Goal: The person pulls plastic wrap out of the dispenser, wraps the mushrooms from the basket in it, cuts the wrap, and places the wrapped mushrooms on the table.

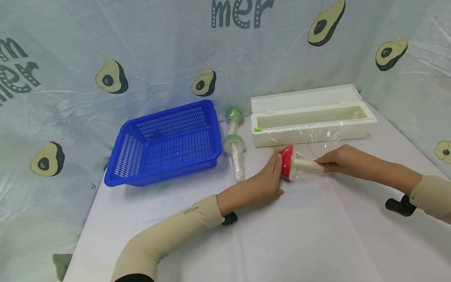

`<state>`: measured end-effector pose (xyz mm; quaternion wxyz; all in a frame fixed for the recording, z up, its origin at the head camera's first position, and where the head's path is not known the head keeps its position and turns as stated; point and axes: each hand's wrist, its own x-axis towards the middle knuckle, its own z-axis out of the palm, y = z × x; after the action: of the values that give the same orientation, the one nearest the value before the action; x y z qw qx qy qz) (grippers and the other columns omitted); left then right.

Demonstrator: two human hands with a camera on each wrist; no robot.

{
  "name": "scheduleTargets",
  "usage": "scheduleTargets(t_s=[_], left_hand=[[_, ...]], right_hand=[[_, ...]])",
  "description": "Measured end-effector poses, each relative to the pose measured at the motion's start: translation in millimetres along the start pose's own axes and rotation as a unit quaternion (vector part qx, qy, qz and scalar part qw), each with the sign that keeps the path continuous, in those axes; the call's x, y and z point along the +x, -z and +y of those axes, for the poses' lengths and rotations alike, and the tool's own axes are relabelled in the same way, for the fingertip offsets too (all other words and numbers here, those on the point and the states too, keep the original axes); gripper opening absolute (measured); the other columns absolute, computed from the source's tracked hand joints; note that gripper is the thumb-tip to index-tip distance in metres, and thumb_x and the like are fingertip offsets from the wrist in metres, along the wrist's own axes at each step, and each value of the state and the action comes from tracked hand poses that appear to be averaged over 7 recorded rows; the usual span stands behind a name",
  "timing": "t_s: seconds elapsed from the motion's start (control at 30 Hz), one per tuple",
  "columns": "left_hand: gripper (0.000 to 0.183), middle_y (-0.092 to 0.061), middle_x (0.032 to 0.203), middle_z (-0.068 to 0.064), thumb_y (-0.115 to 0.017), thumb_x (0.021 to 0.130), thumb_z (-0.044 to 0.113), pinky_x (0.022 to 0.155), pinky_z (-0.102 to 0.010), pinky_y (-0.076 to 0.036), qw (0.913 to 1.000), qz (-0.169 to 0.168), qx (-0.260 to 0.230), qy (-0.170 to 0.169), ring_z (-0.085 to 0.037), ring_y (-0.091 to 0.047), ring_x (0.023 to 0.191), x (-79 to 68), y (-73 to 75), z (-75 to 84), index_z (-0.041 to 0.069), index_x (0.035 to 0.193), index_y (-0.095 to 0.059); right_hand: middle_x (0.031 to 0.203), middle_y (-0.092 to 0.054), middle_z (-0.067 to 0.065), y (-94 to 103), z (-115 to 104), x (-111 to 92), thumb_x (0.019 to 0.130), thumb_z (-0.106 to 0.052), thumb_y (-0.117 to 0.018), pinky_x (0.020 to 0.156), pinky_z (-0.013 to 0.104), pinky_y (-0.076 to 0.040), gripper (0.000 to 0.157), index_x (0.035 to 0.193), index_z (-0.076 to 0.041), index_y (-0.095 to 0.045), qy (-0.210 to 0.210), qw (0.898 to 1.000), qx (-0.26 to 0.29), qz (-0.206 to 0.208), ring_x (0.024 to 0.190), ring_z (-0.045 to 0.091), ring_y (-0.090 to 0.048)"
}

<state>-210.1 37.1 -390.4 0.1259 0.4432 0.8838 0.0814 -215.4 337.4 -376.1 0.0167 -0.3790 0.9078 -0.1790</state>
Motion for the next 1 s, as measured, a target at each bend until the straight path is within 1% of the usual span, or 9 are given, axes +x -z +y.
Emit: scheduleTargets(t_s=[0.13, 0.27, 0.33, 0.43, 0.5, 0.57, 0.67, 0.83, 1.0], left_hand=[[0.083, 0.009, 0.166, -0.027, -0.05, 0.107, 0.029, 0.125, -0.035, -0.002, 0.9993, -0.037, 0.003, -0.005, -0.037, 0.006, 0.155, -4.7, 8.7, -9.8, -0.012, 0.157, 0.002], [0.059, -0.017, 0.168, -0.017, -0.05, 0.108, 0.021, 0.125, -0.04, -0.017, 0.9956, 0.048, -0.074, 0.032, -0.034, -0.018, 0.154, -7.0, 26.3, -25.0, 0.0, 0.158, -0.028], [0.055, -0.028, 0.164, -0.015, -0.056, 0.105, 0.016, 0.122, -0.043, -0.026, 0.9759, 0.14, -0.144, 0.085, -0.033, -0.029, 0.15, -5.1, 33.5, -31.7, 0.003, 0.155, -0.038], [0.063, -0.031, 0.16, -0.018, -0.066, 0.101, 0.016, 0.121, -0.043, -0.03, 0.9158, 0.261, -0.255, 0.167, -0.031, -0.032, 0.147, 5.8, 40.9, -39.6, 0.001, 0.154, -0.036], [0.079, -0.024, 0.163, -0.02, -0.07, 0.099, 0.021, 0.123, -0.041, -0.025, 0.8764, 0.293, -0.319, 0.212, -0.031, -0.025, 0.151, 16.9, 42.1, -44.0, -0.003, 0.158, -0.024], [0.089, -0.02, 0.165, -0.02, -0.072, 0.097, 0.026, 0.123, -0.039, -0.023, 0.8538, 0.294, -0.361, 0.234, -0.029, -0.022, 0.153, 28.8, 39.9, -48.1, -0.002, 0.16, -0.017], [0.095, -0.02, 0.167, -0.018, -0.075, 0.094, 0.029, 0.123, -0.036, -0.022, 0.8306, 0.292, -0.4, 0.255, -0.027, -0.02, 0.154, 42.2, 31.0, -53.8, -0.002, 0.161, -0.015], [0.091, -0.041, 0.158, -0.013, -0.082, 0.088, 0.022, 0.112, -0.033, -0.041, 0.7989, 0.341, -0.414, 0.273, -0.022, -0.045, 0.141, 51.5, 16.8, -61.7, 0.001, 0.158, -0.029], [0.083, -0.065, 0.134, -0.016, -0.091, 0.076, 0.024, 0.085, -0.032, -0.056, 0.8044, 0.384, -0.346, 0.292, -0.018, -0.067, 0.103, 60.2, 18.7, -62.5, 0.0, 0.146, -0.052]], right_hand=[[0.098, -0.077, 0.008, 1.8, -11.5, 4.3, 0.08, -0.001, -0.082, 0.071, 0.033, -0.06, 0.033, 0.113, 0.003, -0.075, -0.043, 0.998, -0.005, -0.039, 0.085, 0.02, -0.073], [0.097, -0.076, 0.006, -0.7, -17.3, 4.1, 0.081, 0.001, -0.081, 0.07, 0.032, -0.059, 0.034, 0.114, 0.005, -0.073, -0.066, 0.996, -0.005, -0.052, 0.082, 0.017, -0.07], [0.095, -0.076, 0.003, -2.0, -16.6, 2.7, 0.08, 0.001, -0.082, 0.07, 0.032, -0.06, 0.033, 0.112, 0.003, -0.074, -0.05, 0.998, -0.014, -0.041, 0.081, 0.016, -0.07], [0.096, -0.077, 0.005, -2.1, -13.0, -1.1, 0.076, 0.002, -0.085, 0.073, 0.036, -0.061, 0.034, 0.108, -0.001, -0.076, -0.015, 0.999, -0.04, -0.016, 0.086, 0.022, -0.074], [0.097, -0.077, 0.005, -1.7, -10.8, -3.2, 0.073, 0.003, -0.087, 0.074, 0.037, -0.061, 0.036, 0.107, -0.004, -0.077, 0.007, 0.998, -0.055, 0.005, 0.087, 0.024, -0.074], [0.097, -0.077, 0.006, -3.1, -8.5, -5.5, 0.069, 0.004, -0.089, 0.073, 0.037, -0.061, 0.039, 0.105, -0.004, -0.078, 0.027, 0.997, -0.065, 0.022, 0.088, 0.025, -0.075], [0.095, -0.078, 0.004, -6.3, -5.6, -6.8, 0.063, 0.005, -0.091, 0.07, 0.033, -0.061, 0.044, 0.103, -0.005, -0.078, 0.055, 0.995, -0.069, 0.041, 0.086, 0.023, -0.075], [0.094, -0.078, 0.003, -7.3, 1.4, -5.2, 0.058, 0.003, -0.094, 0.069, 0.032, -0.06, 0.047, 0.102, -0.006, -0.078, 0.083, 0.992, -0.085, 0.052, 0.085, 0.021, -0.075], [0.093, -0.077, 0.002, 0.1, 13.1, -3.9, 0.056, 0.004, -0.095, 0.069, 0.034, -0.061, 0.049, 0.1, -0.007, -0.078, 0.077, 0.99, -0.106, 0.053, 0.084, 0.022, -0.075]])
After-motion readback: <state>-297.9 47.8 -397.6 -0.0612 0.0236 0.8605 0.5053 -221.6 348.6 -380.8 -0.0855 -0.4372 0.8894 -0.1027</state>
